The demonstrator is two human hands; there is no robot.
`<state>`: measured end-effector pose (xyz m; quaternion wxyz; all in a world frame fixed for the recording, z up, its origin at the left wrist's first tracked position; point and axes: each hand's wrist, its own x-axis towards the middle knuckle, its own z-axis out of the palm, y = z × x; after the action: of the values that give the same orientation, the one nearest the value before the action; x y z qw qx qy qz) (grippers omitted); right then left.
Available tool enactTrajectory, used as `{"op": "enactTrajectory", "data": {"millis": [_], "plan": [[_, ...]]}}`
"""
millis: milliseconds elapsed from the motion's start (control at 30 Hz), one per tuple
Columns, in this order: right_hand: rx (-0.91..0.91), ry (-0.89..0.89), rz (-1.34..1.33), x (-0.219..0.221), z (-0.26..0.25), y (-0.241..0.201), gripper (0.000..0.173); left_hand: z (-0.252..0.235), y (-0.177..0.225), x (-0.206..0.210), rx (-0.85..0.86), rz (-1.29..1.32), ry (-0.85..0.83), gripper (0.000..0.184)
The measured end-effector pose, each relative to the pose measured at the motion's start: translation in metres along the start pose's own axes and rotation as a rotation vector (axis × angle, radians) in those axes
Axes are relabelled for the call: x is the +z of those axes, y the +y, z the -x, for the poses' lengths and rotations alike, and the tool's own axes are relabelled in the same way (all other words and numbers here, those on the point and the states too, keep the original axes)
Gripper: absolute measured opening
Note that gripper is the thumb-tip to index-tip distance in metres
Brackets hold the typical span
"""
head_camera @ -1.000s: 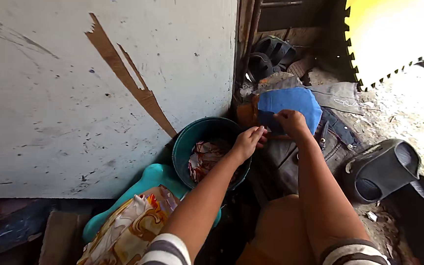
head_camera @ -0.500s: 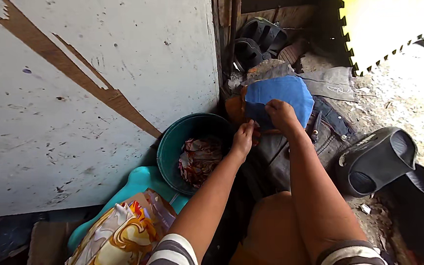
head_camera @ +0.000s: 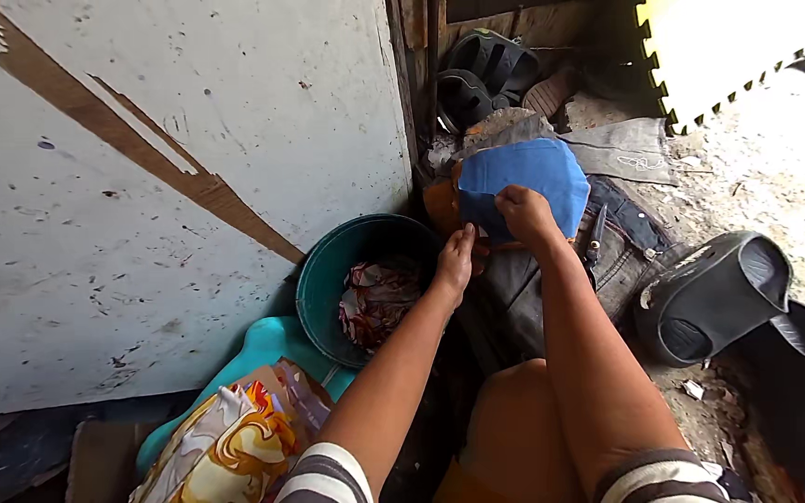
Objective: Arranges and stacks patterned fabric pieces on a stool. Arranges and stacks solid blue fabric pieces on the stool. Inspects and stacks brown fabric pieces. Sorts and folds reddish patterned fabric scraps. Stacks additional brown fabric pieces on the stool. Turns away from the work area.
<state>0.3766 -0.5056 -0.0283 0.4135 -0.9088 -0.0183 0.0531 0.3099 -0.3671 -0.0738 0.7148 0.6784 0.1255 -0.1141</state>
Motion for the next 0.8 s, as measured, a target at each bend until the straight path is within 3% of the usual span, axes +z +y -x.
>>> {"op": "enactTrajectory", "data": {"millis": [167,300,433,567,667,733,800], "plan": [[-0.036,-0.043,-0.174,-0.003,0.002,0.006,0.043,-0.003,0.005,0.007,0.002,0.020,-0.034,0.056],[-0.046,-0.124,-0.328,-0.021,0.020,0.008,0.042,-0.012,0.003,0.008,0.048,-0.079,0.010,0.044],[0.052,-0.408,-0.243,-0.023,0.047,0.012,0.037,-0.024,0.008,0.013,0.084,-0.110,0.095,0.042],[0.169,-0.551,-0.217,-0.010,0.046,0.018,0.047,-0.033,0.019,0.017,0.204,-0.161,0.122,0.030],[0.149,-0.479,-0.449,-0.015,0.046,0.024,0.059,-0.027,0.042,0.021,0.258,-0.149,0.138,0.024],[0.199,-0.283,-0.761,-0.014,0.043,0.027,0.069,-0.025,0.054,0.022,0.268,-0.123,0.110,0.024],[0.270,-0.013,-1.149,-0.016,0.037,0.016,0.067,-0.024,0.063,0.024,0.283,-0.127,0.082,0.022]]}}
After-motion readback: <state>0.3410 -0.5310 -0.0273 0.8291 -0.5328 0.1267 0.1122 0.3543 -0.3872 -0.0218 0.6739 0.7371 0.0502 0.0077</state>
